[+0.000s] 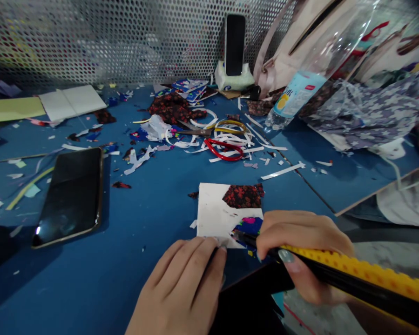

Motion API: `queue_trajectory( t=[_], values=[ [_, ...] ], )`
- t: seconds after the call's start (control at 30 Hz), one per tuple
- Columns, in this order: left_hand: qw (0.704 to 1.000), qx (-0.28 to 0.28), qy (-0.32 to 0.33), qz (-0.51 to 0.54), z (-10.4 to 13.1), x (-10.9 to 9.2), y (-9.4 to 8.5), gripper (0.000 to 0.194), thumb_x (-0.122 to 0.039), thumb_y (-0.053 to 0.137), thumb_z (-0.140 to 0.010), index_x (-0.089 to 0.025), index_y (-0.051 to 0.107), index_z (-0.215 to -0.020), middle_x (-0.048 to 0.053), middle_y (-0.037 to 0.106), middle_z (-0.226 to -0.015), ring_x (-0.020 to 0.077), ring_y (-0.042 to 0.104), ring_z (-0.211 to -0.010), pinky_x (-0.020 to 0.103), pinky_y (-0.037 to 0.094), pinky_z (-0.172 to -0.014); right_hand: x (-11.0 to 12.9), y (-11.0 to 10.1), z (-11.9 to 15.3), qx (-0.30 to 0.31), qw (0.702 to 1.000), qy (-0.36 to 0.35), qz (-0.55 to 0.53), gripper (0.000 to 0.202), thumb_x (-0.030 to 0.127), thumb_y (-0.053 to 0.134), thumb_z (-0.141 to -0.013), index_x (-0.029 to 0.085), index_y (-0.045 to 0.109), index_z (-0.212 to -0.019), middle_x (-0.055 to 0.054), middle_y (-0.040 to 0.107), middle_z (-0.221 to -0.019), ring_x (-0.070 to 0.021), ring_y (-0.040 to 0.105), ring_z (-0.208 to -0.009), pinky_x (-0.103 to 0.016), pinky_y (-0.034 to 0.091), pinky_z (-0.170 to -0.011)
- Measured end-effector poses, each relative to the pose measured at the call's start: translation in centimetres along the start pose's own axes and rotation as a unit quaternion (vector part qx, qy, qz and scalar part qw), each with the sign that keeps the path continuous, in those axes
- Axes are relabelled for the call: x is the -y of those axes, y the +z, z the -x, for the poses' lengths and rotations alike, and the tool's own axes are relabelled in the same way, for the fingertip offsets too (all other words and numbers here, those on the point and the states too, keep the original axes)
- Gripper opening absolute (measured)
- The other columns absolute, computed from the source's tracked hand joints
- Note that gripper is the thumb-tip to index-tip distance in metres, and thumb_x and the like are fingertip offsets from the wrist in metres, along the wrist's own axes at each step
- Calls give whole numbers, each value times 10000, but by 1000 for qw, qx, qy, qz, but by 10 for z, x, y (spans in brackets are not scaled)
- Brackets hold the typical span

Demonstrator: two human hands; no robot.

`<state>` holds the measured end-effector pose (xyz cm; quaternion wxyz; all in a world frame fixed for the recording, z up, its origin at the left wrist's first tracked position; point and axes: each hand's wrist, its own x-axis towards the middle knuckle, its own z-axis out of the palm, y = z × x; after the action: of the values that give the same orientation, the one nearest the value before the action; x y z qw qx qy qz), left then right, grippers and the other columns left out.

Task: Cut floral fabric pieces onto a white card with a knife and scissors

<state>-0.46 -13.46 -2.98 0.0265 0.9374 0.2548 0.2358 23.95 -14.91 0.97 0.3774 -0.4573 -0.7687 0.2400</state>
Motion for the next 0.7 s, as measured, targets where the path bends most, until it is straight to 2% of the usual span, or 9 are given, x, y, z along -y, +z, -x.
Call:
queue_trajectory(
  t=[0.17,0.33,0.43,0.53,0.63,0.67,0.7],
  values=[
    [1000,3,-5,5,0,0,0,349,-125,458,-994,-181,605,-1305,44,627,-1318,204,554,-1223,395,517,-993,4,-2,-2,-1,1000,-14,-1,142,171,484,-740,204,621,-754,-9,609,-595,-122,566,-500,-234,442,-478],
    [1000,6,-8,6,-2,-1,0,343,-134,454,-999,-188,611,-1300,40,633,-1310,203,555,-1221,391,501,-1003,5,-1,0,0,1000,-9,-16,133,188,488,-775,196,617,-743,-12,608,-584,-116,557,-494,-228,433,-476],
    [1000,0,-11,10,-2,-1,0,339,-123,451,-999,-179,621,-1287,47,638,-1302,201,560,-1216,382,482,-1011,5,-2,-2,-2,1000,-1,-10,168,237,501,-846,201,613,-726,-11,604,-563,-119,561,-475,-230,437,-467],
    [1000,-6,-13,15,-2,-2,0,337,-106,440,-996,-169,637,-1262,49,652,-1279,200,572,-1198,375,479,-1004,5,-8,-1,-16,1000,8,-11,263,362,500,-946,215,641,-781,-14,634,-582,-130,603,-487,-228,470,-475],
    [1000,-2,-8,9,-1,-2,1,345,-106,456,-989,-167,617,-1288,48,631,-1319,210,556,-1222,381,479,-997,-1,-18,13,-78,995,57,27,185,432,562,-950,273,651,-914,-2,698,-686,-159,675,-581,-242,527,-548],
    [1000,0,-5,4,0,-2,2,349,-110,463,-988,-165,607,-1301,48,623,-1331,213,550,-1229,385,475,-996,-4,-20,21,-88,992,77,49,103,380,622,-924,288,639,-966,-12,731,-792,-179,709,-673,-254,550,-607],
    [1000,3,-1,-1,0,-2,2,354,-117,467,-989,-164,597,-1314,50,616,-1339,218,546,-1232,391,468,-996,-8,-22,30,-78,994,62,55,128,295,679,-888,290,621,-1002,-18,744,-874,-189,728,-746,-261,571,-674]
  ],
)
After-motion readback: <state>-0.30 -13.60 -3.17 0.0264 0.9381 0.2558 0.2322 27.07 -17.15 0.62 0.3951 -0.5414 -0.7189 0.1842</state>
